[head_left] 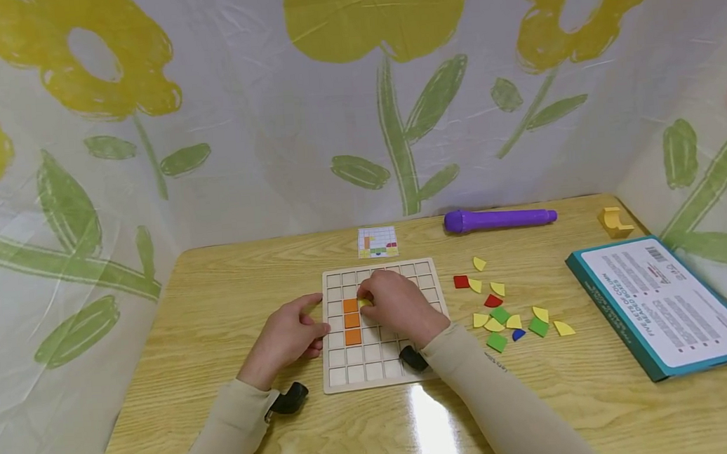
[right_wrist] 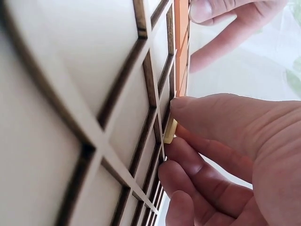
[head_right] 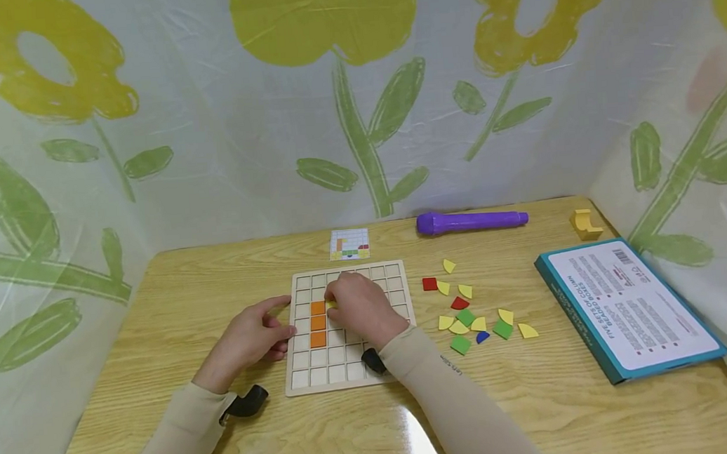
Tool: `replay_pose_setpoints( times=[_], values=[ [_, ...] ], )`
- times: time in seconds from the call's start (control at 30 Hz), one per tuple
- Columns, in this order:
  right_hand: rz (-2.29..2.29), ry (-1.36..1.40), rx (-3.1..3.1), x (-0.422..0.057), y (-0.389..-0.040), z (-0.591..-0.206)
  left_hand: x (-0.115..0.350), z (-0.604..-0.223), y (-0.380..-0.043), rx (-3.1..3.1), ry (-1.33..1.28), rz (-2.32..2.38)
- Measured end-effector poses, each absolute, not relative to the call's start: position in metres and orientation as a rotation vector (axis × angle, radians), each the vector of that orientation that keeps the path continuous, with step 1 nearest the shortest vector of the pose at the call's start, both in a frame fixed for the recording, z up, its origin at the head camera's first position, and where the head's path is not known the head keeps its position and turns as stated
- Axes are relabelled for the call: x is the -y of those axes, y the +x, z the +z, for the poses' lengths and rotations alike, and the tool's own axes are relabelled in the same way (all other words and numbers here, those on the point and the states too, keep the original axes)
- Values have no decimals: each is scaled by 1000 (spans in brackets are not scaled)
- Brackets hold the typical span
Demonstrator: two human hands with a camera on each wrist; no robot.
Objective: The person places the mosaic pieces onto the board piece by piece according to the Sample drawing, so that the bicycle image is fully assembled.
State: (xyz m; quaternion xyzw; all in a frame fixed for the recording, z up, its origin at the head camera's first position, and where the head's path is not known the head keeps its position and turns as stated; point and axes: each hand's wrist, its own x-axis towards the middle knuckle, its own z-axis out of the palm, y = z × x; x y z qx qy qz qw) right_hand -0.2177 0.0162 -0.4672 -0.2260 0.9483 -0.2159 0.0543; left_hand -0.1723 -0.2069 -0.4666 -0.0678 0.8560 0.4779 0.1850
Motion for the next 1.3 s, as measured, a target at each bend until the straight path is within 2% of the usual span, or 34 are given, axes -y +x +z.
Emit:
replay_pose_setpoints(
  times=[1.3],
  values=[
    [-688, -712, -2880, -28, -215, -456, 207, -467, -173, -2409, -182, 1338]
  ],
)
